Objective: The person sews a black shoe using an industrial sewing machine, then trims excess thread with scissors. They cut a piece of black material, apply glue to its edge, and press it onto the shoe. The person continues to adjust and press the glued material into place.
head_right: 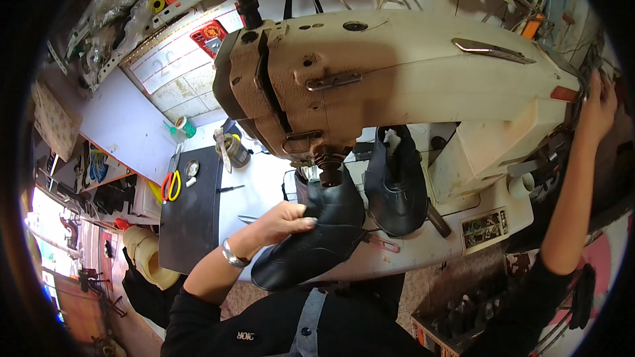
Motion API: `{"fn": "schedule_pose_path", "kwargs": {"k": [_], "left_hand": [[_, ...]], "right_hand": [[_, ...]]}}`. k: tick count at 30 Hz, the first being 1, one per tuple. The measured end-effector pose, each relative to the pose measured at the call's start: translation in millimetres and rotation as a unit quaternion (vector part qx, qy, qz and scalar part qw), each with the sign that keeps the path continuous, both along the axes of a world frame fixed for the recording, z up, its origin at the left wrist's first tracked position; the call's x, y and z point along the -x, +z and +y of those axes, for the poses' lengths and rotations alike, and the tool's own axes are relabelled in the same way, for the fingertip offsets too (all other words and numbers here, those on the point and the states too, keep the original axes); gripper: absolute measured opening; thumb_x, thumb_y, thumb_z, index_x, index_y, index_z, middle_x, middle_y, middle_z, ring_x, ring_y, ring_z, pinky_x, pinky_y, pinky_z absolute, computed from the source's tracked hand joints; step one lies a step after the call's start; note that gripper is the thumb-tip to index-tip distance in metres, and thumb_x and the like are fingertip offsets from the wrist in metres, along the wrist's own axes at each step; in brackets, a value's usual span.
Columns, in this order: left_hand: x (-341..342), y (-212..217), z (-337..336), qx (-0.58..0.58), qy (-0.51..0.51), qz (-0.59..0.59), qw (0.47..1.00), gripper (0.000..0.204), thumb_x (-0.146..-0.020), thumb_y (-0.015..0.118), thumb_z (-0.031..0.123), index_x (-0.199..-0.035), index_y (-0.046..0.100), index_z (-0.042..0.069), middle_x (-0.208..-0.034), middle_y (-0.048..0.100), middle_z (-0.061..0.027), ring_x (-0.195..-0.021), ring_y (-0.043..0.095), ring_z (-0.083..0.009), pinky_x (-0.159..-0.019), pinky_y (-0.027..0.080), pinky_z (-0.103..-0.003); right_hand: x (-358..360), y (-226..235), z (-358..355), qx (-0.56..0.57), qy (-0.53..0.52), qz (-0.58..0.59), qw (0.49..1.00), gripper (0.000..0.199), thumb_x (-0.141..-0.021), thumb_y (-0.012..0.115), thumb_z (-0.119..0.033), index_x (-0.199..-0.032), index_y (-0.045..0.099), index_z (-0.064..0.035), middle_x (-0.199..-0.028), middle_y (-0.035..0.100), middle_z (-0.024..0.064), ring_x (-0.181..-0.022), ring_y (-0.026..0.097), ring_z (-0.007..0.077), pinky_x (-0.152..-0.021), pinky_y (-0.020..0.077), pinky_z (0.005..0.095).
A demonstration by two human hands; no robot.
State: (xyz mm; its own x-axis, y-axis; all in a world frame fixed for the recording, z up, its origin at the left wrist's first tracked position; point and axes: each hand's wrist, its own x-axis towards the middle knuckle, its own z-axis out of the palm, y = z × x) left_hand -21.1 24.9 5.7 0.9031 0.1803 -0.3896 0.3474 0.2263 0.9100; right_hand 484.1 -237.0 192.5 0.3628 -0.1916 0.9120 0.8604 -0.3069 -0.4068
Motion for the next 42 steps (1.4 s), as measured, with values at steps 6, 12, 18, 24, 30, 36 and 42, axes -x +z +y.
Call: {"fn": "schedule_pose_path", "kwargs": {"k": [6,12,18,24,30,36,42], "left_hand": [[-4,-19,-23,-0.390,-0.082,-0.004,0.917,0.026,-0.090,0.059,0.028,-0.087,0.058,0.002,-0.073,0.058,-0.0192,-0.068,0.057,-0.0346,-0.062,0.044,-0.039],[25,-27,-38,-0.493,0.080,-0.008,0.866,0.019,-0.082,0.068,0.014,-0.096,0.059,0.003,-0.079,0.058,-0.0136,-0.067,0.055,-0.0283,-0.061,0.045,-0.036],[23,-31,-81,-0.476,0.166,-0.176,0.846,0.042,-0.080,0.066,-0.001,-0.119,0.052,0.004,-0.110,0.055,-0.0120,-0.089,0.057,-0.0185,-0.071,0.047,-0.027],[14,-31,-81,-0.262,0.229,-0.062,0.936,0.061,-0.084,0.060,-0.004,-0.139,0.034,-0.001,-0.122,0.046,-0.0093,-0.102,0.048,-0.0131,-0.073,0.047,-0.022],[3,-41,-79,-0.477,0.214,-0.084,0.848,0.070,-0.081,0.066,-0.001,-0.141,0.030,0.000,-0.138,0.035,-0.0153,-0.127,0.040,-0.0239,-0.096,0.044,-0.033],[-18,-62,-83,-0.416,0.289,-0.202,0.838,0.070,-0.077,0.066,-0.006,-0.136,0.027,0.001,-0.132,0.028,-0.0149,-0.128,0.039,-0.0266,-0.105,0.039,-0.038],[-22,-74,-80,-0.352,0.307,-0.184,0.865,0.061,-0.078,0.062,-0.008,-0.131,0.033,0.003,-0.119,0.042,-0.0098,-0.099,0.045,-0.0144,-0.081,0.044,-0.025]], "right_hand": [[239,-194,16,0.294,0.300,-0.042,0.907,0.040,-0.080,0.067,-0.017,-0.115,0.055,-0.0024,-0.117,0.056,0.0147,-0.099,0.058,0.0291,-0.083,0.0465,0.0390],[323,-307,28,0.555,0.343,0.071,0.754,0.035,-0.072,0.066,-0.009,-0.106,0.059,-0.0033,-0.108,0.057,0.0128,-0.099,0.055,0.0310,-0.085,0.0443,0.0396],[325,-320,33,0.569,0.297,0.040,0.766,0.028,-0.075,0.055,-0.010,-0.101,0.060,-0.0041,-0.094,0.055,0.0082,-0.091,0.055,0.0265,-0.077,0.0453,0.0379],[318,-325,34,0.494,0.316,0.232,0.776,0.015,-0.077,0.052,-0.004,-0.092,0.055,-0.0045,-0.089,0.057,0.0107,-0.074,0.056,0.0270,-0.063,0.0479,0.0367],[328,-307,30,0.137,0.559,0.612,0.543,0.015,-0.090,0.044,-0.005,-0.105,0.047,-0.0019,-0.079,0.059,0.0071,-0.060,0.052,0.0109,-0.056,0.0429,0.0231],[338,-304,48,0.140,0.587,0.495,0.625,0.027,-0.100,0.047,-0.027,-0.105,0.051,-0.0006,-0.072,0.057,0.0041,-0.059,0.045,0.0061,-0.055,0.0383,0.0216],[343,-293,59,0.216,0.528,0.401,0.717,0.029,-0.094,0.059,-0.030,-0.097,0.058,-0.0007,-0.072,0.057,0.0057,-0.063,0.054,0.0135,-0.058,0.0442,0.0271]]}}
